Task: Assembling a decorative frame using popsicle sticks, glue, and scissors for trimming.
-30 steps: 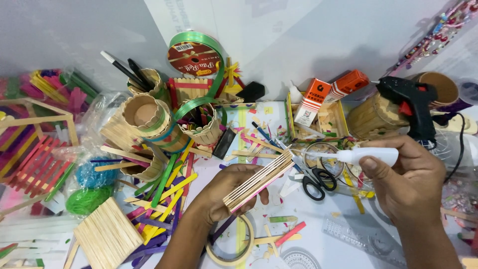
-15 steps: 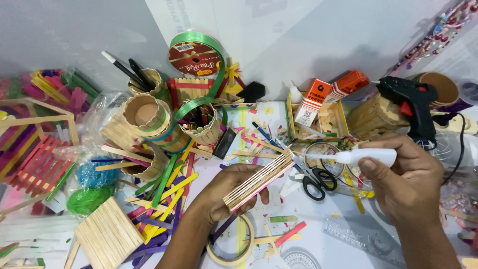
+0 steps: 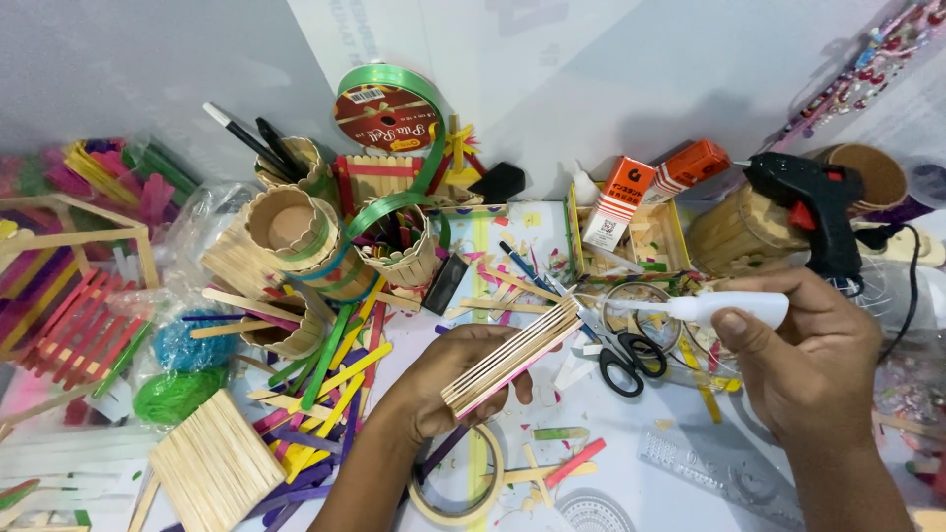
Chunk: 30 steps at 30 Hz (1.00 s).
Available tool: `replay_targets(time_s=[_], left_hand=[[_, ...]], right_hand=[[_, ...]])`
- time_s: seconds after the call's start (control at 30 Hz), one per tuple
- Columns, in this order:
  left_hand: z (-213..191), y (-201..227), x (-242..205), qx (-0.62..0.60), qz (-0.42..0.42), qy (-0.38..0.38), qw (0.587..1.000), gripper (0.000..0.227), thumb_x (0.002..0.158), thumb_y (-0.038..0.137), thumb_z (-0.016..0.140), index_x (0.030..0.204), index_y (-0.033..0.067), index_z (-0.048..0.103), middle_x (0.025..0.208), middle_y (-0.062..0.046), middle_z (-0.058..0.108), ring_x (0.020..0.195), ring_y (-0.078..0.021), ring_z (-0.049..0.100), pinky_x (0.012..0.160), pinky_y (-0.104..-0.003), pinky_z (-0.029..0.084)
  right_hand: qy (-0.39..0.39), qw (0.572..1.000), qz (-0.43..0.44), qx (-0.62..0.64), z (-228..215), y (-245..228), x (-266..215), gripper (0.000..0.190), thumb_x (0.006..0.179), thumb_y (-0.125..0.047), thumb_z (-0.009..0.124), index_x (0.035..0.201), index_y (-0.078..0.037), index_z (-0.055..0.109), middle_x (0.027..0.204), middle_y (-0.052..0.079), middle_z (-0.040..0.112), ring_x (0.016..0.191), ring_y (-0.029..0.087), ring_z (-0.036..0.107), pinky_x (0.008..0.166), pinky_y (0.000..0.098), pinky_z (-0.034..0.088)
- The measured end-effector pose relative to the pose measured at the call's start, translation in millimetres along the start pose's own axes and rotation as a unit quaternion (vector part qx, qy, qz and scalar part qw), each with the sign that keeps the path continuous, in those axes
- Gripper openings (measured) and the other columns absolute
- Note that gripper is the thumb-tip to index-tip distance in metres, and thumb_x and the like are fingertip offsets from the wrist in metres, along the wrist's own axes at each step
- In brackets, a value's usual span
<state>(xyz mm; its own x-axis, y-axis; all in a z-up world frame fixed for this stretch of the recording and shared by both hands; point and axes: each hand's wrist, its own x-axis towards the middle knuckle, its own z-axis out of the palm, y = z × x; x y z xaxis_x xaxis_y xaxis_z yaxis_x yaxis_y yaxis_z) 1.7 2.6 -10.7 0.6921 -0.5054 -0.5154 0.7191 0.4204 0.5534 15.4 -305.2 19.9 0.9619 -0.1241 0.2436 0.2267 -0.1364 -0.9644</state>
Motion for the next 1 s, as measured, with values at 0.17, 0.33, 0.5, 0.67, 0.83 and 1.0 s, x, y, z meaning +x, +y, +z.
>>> replay_targets(time_s=[0.17, 0.33, 0.5, 0.67, 0.83, 1.0], left_hand=[[0.5, 0.9, 0.0, 0.001, -0.004, 0.001, 1.0, 0.035, 0.104, 0.016, 0.054, 0.126, -0.0077, 0.069, 0.069, -0.024, 0.067, 0.033, -0.0126, 0.051, 0.027, -0.019, 0.038], [2.7, 4.1, -4.0, 0.006, -0.004, 0.032, 0.999, 0.035, 0.102, 0.01, 0.051, 0.126, -0.0095, 0.067, 0.071, -0.028, 0.068, 0.031, -0.0177, 0.052, 0.02, -0.024, 0.035], [10.1, 9.2, -8.5, -0.015, 0.007, -0.008, 1.0, 0.043, 0.105, 0.019, 0.051, 0.133, -0.0102, 0.066, 0.067, -0.023, 0.066, 0.031, -0.0137, 0.052, 0.02, -0.021, 0.034], [-0.7, 4.8, -2.4, -0.05, 0.004, -0.024, 0.998, 0.043, 0.1, 0.006, 0.043, 0.133, -0.014, 0.063, 0.067, -0.024, 0.064, 0.03, -0.0146, 0.05, 0.024, -0.021, 0.038], [-16.0, -2.5, 5.7, -0.078, 0.003, -0.032, 0.996, 0.052, 0.101, 0.015, 0.041, 0.137, -0.0164, 0.059, 0.069, -0.027, 0.064, 0.032, -0.0162, 0.05, 0.024, -0.022, 0.041], [-9.8, -0.2, 1.3, -0.068, 0.008, -0.062, 0.996, 0.052, 0.1, 0.019, 0.042, 0.136, -0.015, 0.059, 0.069, -0.025, 0.062, 0.033, -0.0169, 0.052, 0.025, -0.023, 0.042]], right_hand=[[-0.003, 0.997, 0.032, 0.074, -5.1, 4.6, 4.1, 0.025, 0.09, -0.007, 0.074, 0.112, 0.0, 0.065, 0.093, 0.008, 0.065, 0.078, 0.012, 0.062, 0.068, 0.0204, 0.052], [0.012, 0.987, 0.063, 0.145, -0.6, 3.9, 13.6, 0.02, 0.093, -0.007, 0.072, 0.11, -0.003, 0.063, 0.099, 0.007, 0.065, 0.082, 0.014, 0.062, 0.072, 0.0209, 0.055], [0.02, 0.98, 0.074, 0.182, 6.8, 17.1, 24.2, 0.031, 0.09, 0.002, 0.071, 0.116, -0.005, 0.055, 0.095, 0.014, 0.065, 0.071, 0.028, 0.073, 0.073, 0.0329, 0.063], [0.002, 0.99, 0.127, 0.058, 30.0, -10.6, 25.6, 0.043, 0.099, -0.007, 0.059, 0.142, -0.005, 0.058, 0.089, 0.014, 0.067, 0.075, 0.022, 0.064, 0.075, 0.0363, 0.054], [-0.029, 0.987, 0.151, -0.054, 48.2, -11.5, 37.3, 0.036, 0.094, -0.013, 0.065, 0.13, -0.01, 0.069, 0.128, 0.007, 0.073, 0.107, 0.017, 0.067, 0.088, 0.0301, 0.057], [-0.079, 0.987, 0.024, -0.14, 66.2, 24.4, 56.7, 0.015, 0.086, -0.016, 0.081, 0.098, -0.008, 0.076, 0.088, 0.003, 0.07, 0.082, 0.016, 0.065, 0.074, 0.0322, 0.058]])
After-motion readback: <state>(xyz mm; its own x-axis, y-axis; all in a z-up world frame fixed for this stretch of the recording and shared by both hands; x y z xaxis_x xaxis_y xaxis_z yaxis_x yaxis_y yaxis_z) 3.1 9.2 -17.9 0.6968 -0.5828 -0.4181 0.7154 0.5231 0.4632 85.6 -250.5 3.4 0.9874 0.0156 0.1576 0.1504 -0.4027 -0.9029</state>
